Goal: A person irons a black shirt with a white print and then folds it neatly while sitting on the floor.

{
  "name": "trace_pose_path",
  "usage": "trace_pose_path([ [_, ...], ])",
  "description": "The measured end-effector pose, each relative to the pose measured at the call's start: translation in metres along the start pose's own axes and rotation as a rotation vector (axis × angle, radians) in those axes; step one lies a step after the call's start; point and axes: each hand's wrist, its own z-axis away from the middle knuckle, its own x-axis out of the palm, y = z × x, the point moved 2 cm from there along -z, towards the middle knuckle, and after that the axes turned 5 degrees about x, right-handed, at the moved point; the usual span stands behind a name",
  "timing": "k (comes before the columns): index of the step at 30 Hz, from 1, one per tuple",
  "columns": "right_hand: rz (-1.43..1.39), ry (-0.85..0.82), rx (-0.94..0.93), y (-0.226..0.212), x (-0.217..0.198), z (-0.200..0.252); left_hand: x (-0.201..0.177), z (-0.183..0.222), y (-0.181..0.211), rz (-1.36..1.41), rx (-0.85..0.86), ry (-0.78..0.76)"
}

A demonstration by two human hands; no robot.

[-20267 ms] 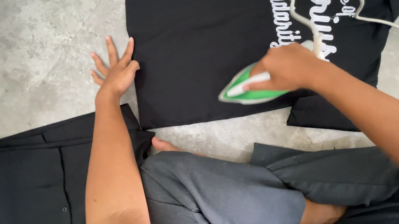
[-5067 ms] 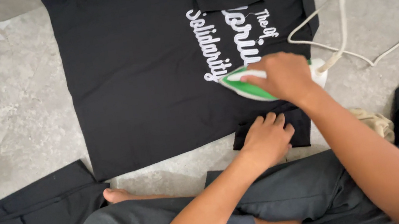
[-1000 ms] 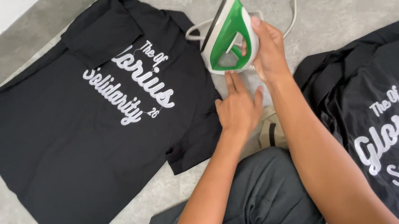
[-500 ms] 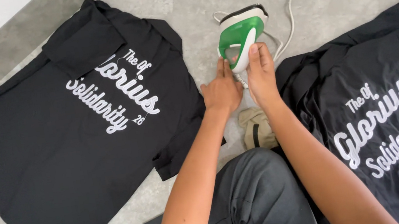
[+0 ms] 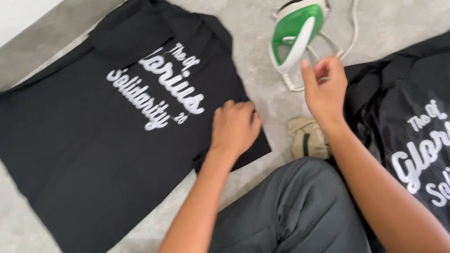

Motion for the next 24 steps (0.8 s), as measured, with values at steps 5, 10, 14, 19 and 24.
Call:
trace_pose_path([
  [5, 0.118, -0.600, -0.102, -0.024, 0.016, 0.029, -0.049, 0.075, -0.053, -0.050, -0.126, -0.094],
  [10, 0.482, -1.261, -0.115, -0.037, 0.048, 0.041, -0.082, 0.144, -0.094, -0.079, -0.343, -0.376],
  [14, 0.787, -1.404, 0.075, -0.016, 0.086, 0.037, -0.083, 0.190, -0.125, -0.147, -0.484, -0.623],
  [19, 0.853, -1.376, 0.354, 0.000, 0.110, 0.041, -0.069, 0.224, -0.152, -0.149, -0.578, -0.711],
  [24, 0.849, -1.050, 0.195, 0.021, 0.108, 0.046, -0.071, 0.221, -0.149, -0.044, -0.631, -0.627],
])
